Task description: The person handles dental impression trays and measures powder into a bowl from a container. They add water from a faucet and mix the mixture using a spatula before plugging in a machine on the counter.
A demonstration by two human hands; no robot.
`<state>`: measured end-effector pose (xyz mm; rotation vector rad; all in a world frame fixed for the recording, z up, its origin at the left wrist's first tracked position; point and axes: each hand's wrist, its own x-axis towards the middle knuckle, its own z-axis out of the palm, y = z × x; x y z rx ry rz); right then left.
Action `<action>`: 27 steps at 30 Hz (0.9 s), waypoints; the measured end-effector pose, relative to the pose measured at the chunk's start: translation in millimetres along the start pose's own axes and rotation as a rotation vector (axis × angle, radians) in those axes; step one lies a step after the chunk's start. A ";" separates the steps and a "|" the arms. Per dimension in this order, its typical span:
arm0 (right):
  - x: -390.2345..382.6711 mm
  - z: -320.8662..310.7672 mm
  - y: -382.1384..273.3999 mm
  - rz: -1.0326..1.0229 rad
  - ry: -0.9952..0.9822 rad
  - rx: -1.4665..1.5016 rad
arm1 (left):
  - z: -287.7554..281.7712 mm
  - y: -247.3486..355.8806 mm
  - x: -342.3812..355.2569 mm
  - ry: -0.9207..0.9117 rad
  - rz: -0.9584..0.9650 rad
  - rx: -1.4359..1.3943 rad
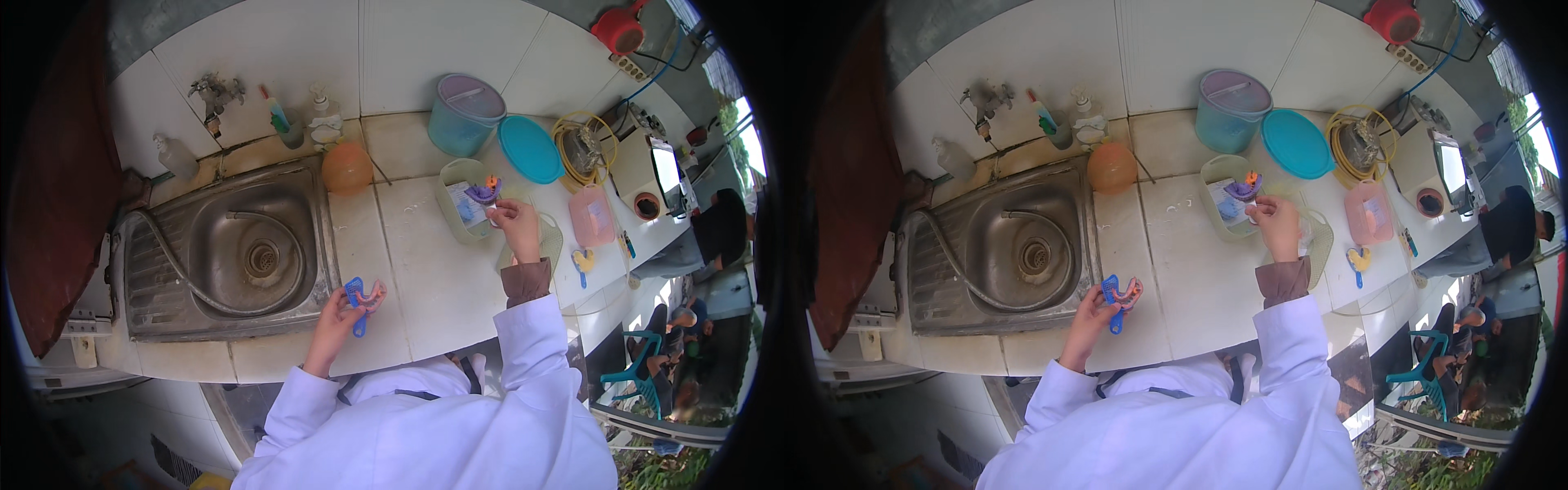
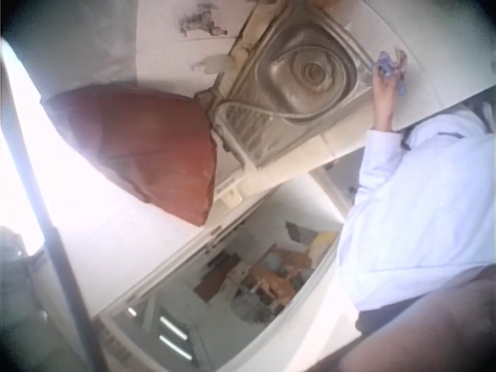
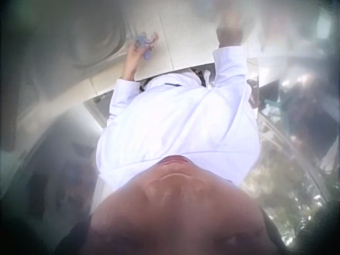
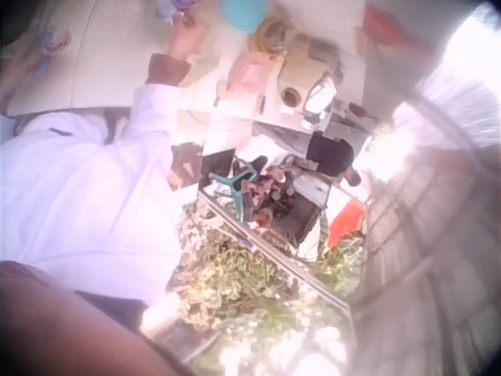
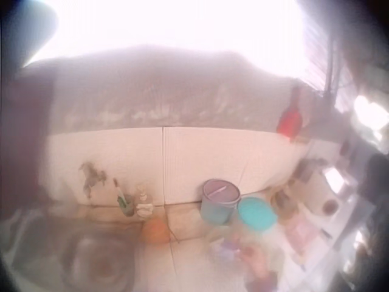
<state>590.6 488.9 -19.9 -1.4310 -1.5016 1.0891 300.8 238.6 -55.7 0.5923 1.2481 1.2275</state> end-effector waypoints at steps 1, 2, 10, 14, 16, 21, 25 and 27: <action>11.5 3.1 13.4 0.001 -0.008 -0.069 | 4.7 -8.0 6.9 0.016 0.002 0.029; 18.9 10.3 20.4 0.002 -0.014 -0.141 | 8.8 -16.5 12.8 0.029 0.003 0.056; 58.2 35.5 35.9 -0.060 -0.072 -0.175 | 31.8 -39.9 31.8 0.124 -0.020 0.169; 72.1 25.2 40.3 0.001 -0.178 0.021 | 37.5 -43.0 34.4 0.169 -0.057 0.192; 69.5 16.5 31.6 0.016 -0.196 0.060 | 40.4 -43.9 33.7 0.208 -0.026 0.311; 64.2 14.9 20.1 -0.023 -0.200 -0.014 | 46.1 -42.6 40.8 0.263 0.132 0.486; 67.2 31.6 43.3 0.000 -0.154 -0.013 | 48.8 -33.6 45.1 0.258 0.059 0.459; 65.8 38.0 47.0 0.036 -0.153 -0.033 | 40.0 -43.3 46.2 0.271 0.050 0.488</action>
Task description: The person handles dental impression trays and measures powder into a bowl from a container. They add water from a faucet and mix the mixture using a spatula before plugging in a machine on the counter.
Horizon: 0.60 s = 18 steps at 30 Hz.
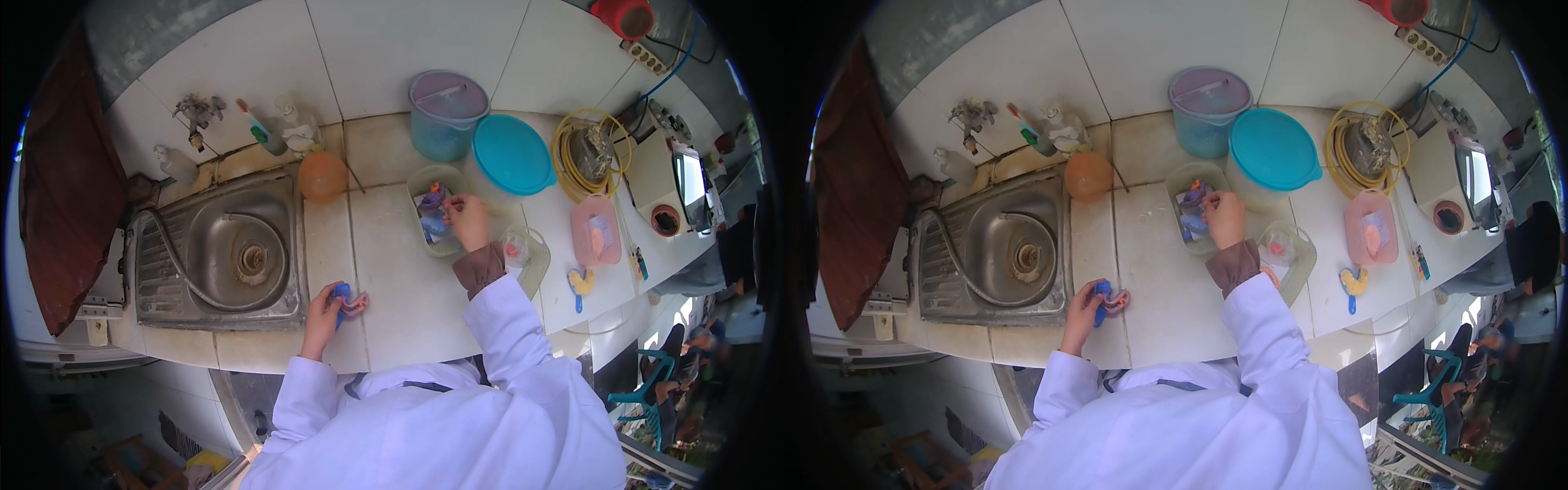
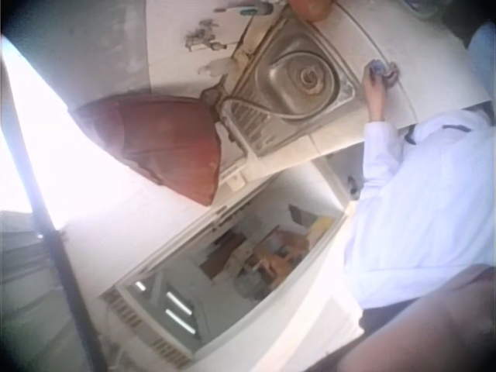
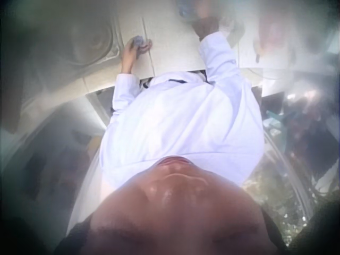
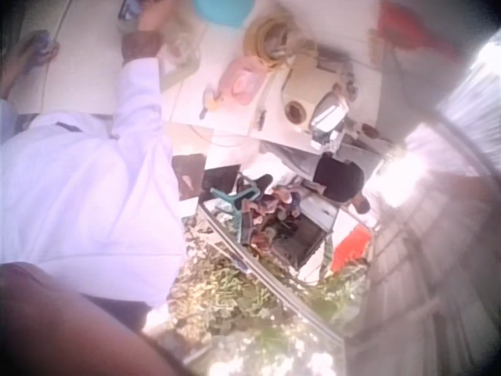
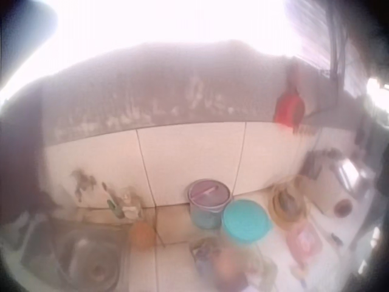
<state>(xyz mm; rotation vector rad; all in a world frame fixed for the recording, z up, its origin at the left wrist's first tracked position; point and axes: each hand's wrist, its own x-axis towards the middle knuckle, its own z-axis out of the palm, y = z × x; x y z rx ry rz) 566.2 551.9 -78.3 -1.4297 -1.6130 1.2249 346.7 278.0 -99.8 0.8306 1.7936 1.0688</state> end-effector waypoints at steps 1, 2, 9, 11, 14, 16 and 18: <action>2.1 0.9 7.9 -0.081 0.030 -0.077 | 1.5 -2.1 0.3 0.011 -0.008 -0.023; 4.3 1.8 15.5 -0.163 0.060 -0.153 | 2.5 -3.8 0.7 0.022 -0.016 -0.046; -5.6 1.8 13.3 -0.187 -0.017 -0.788 | 2.0 -7.0 -1.1 0.222 0.115 0.189; -24.2 -7.6 -12.0 -0.209 -0.087 -0.811 | -0.6 5.0 -5.5 0.210 0.068 0.211; -55.4 -46.6 -83.6 -0.292 -0.129 -0.688 | -1.3 14.1 -11.3 0.222 0.016 0.173; -59.7 -88.6 -114.7 -0.468 0.102 -0.817 | -1.0 14.0 -14.8 0.221 0.007 0.180; -40.0 -133.6 -106.7 -0.551 0.222 -1.027 | -2.0 15.7 -13.8 0.196 0.031 0.251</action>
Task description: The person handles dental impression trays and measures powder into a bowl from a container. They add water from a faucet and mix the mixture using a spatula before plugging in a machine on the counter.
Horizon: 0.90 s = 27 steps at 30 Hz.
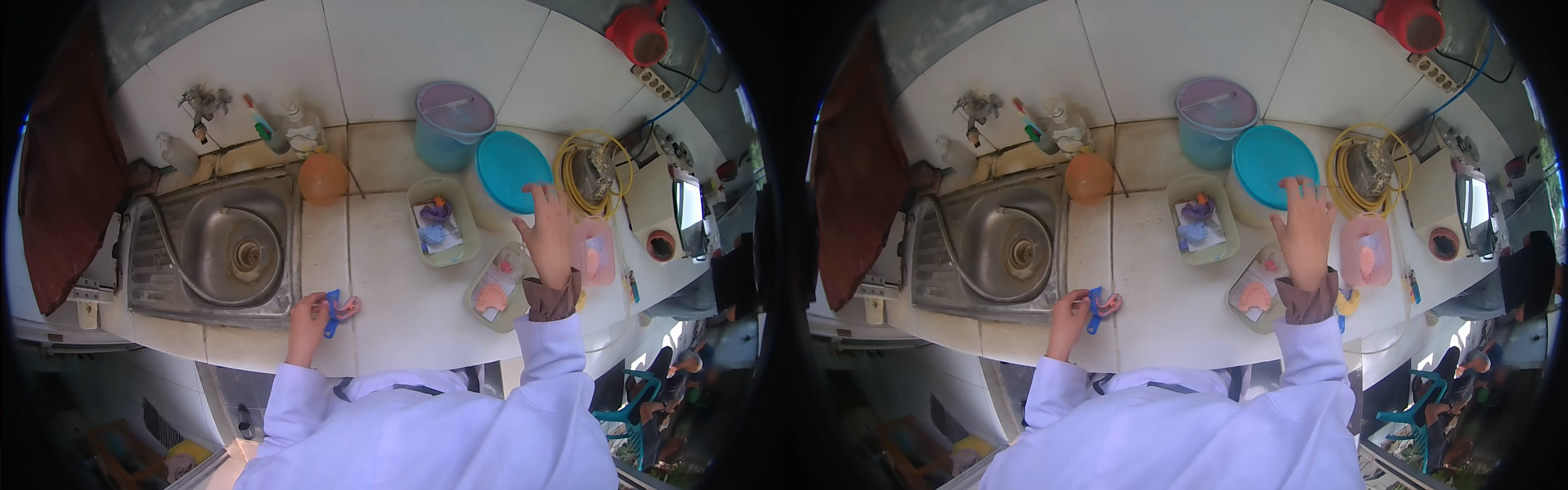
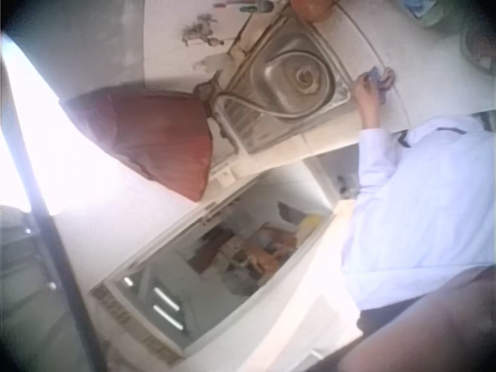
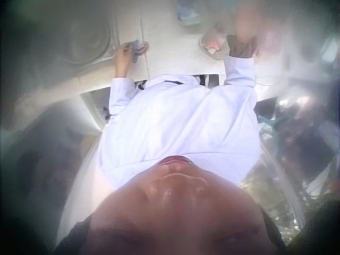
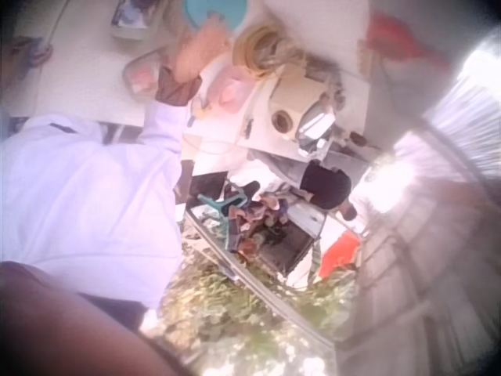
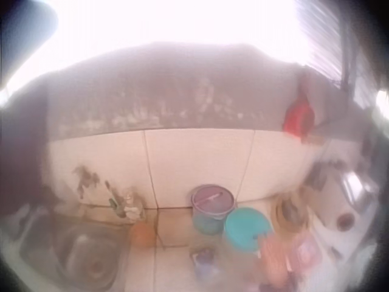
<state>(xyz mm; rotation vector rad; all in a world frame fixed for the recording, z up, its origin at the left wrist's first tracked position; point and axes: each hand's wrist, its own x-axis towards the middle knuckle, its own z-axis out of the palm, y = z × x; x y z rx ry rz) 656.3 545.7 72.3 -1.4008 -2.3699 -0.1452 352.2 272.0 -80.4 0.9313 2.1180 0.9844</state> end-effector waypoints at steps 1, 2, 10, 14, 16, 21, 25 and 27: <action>0.2 2.6 16.6 -0.072 0.015 -0.002 | -0.5 1.1 1.5 -0.005 0.006 -0.005; 1.0 14.9 30.4 -0.154 0.030 0.000 | -1.2 1.3 1.0 0.001 0.006 -0.013; 6.8 42.5 71.7 -0.329 0.057 0.365 | -6.6 39.6 -9.2 0.204 0.064 -0.010; 9.3 28.8 66.9 -0.304 0.033 0.422 | 3.1 90.4 -4.6 0.213 0.144 -0.091; 5.9 26.3 66.7 -0.264 0.025 0.445 | 28.3 140.0 3.6 0.096 0.296 -0.104; 2.3 27.8 63.6 -0.241 0.055 0.481 | 139.8 234.8 32.1 -0.200 0.698 0.008; 2.4 36.3 67.7 -0.177 0.114 0.540 | 182.1 249.5 57.7 -0.116 0.742 0.002; 1.3 35.9 68.0 -0.107 0.117 0.568 | 182.5 256.2 58.4 -0.133 0.729 0.038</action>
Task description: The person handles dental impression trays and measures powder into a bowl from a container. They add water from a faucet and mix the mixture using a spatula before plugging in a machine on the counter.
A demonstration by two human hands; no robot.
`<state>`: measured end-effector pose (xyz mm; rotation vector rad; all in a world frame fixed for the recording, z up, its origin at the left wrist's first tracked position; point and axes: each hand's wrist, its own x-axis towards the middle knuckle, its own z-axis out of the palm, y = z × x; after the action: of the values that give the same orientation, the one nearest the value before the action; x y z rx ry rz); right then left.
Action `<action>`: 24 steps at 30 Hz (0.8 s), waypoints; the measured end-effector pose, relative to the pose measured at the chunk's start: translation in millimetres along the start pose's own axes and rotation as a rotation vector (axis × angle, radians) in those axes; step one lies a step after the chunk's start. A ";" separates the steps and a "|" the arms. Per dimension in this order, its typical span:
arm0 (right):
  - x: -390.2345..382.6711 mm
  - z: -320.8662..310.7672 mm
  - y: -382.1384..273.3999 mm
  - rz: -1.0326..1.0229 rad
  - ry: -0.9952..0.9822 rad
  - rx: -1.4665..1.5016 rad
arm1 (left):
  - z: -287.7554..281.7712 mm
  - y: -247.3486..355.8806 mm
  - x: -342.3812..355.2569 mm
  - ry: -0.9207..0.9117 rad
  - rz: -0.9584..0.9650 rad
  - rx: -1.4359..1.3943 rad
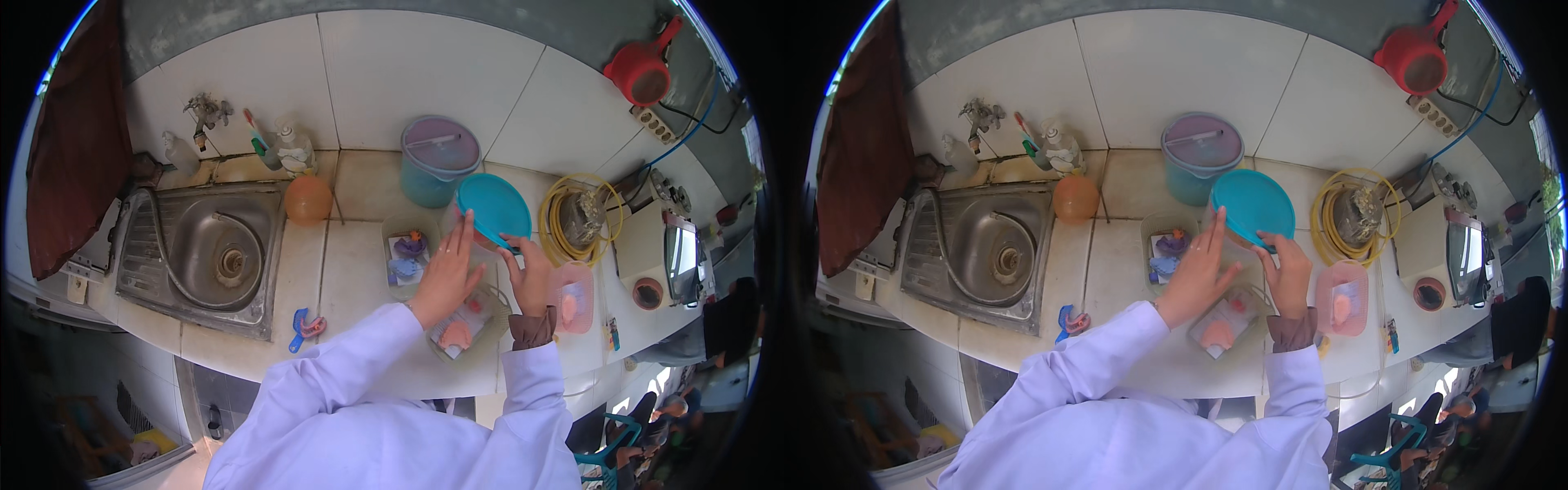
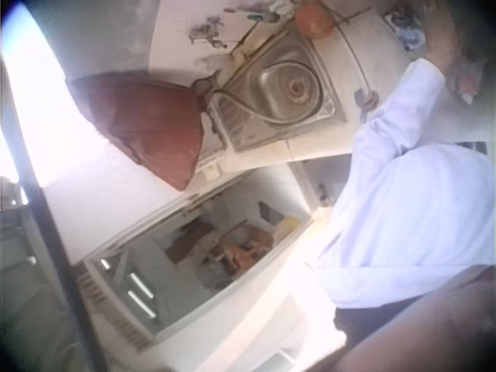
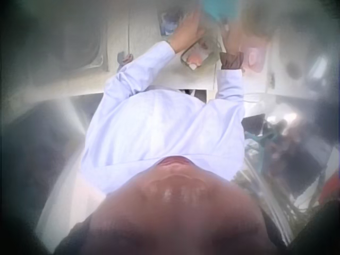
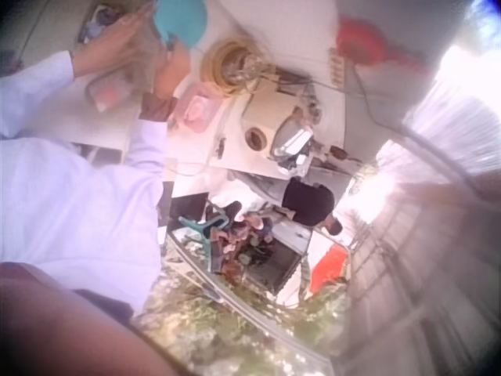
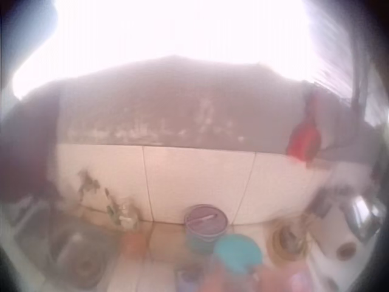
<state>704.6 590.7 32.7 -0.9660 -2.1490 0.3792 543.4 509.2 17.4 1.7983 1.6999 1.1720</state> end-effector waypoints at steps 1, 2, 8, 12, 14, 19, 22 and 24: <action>0.1 0.8 -0.5 0.018 0.036 0.008 | -1.0 0.0 2.2 -0.020 0.004 0.028; -0.3 2.2 -1.2 0.035 0.071 0.017 | -2.9 -1.0 3.9 -0.037 0.007 0.057; 21.3 -19.3 13.0 0.392 0.458 0.122 | 2.0 -22.1 0.6 -0.097 0.002 0.223; 36.4 -40.3 85.6 0.548 0.556 0.425 | 1.0 -24.4 -3.7 -0.095 0.010 0.167; 29.0 -26.8 135.4 0.708 0.556 0.607 | 0.2 -25.7 -4.2 -0.071 0.035 0.151; 6.5 20.8 186.6 0.904 0.309 0.885 | -36.1 -14.8 -23.2 -0.058 0.026 0.088; -4.7 19.6 180.8 0.997 0.096 0.904 | -85.7 -8.7 -56.0 -0.156 -0.036 -0.029; -4.1 14.2 162.7 1.021 0.002 0.658 | -121.9 -15.5 -87.1 -0.186 -0.085 -0.100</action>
<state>780.8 697.6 -64.4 -1.5463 -1.1946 1.4427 446.3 398.5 49.0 1.7004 1.5674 1.0027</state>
